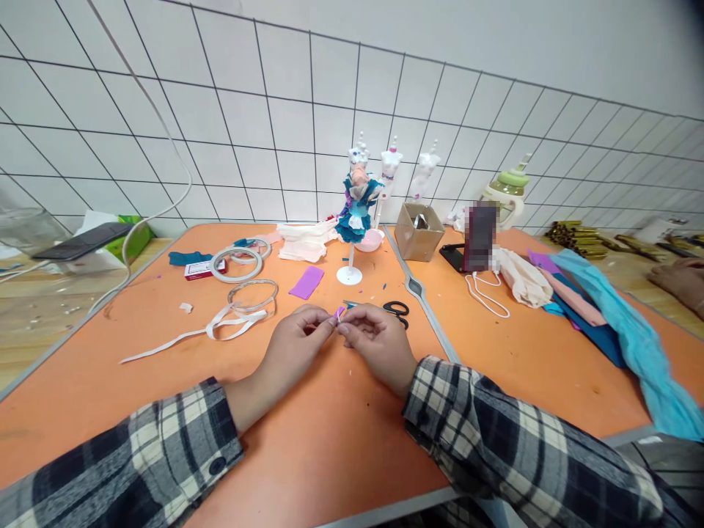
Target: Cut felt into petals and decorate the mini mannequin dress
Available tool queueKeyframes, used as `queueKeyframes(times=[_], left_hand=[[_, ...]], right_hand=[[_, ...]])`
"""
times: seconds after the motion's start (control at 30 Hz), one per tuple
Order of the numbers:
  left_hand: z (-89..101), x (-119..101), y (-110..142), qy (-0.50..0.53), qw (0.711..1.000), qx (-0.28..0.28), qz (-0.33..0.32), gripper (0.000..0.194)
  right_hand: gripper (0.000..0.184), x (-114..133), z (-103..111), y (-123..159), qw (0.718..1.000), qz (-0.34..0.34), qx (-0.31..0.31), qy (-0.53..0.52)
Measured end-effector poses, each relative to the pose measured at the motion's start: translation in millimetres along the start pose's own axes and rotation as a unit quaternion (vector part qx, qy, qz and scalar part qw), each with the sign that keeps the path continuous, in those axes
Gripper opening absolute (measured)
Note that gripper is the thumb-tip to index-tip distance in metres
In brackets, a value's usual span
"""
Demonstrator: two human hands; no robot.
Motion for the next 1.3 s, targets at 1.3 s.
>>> queueKeyframes(times=[1.3], left_hand=[[-1.8,-24.6,8.2,-0.119,0.971,0.021,-0.206,0.020]], right_hand=[[0.031,-33.0,1.0,5.7,0.976,-0.212,0.011,-0.049]])
Point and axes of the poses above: each hand's wrist, its own y-axis away from the middle knuckle, its own z-axis out of the back of the hand, x = y × z, the point moved 8 cm from there along -y, towards the middle knuckle, and after that the axes turned 3 degrees about -x, right-handed, at the moved point
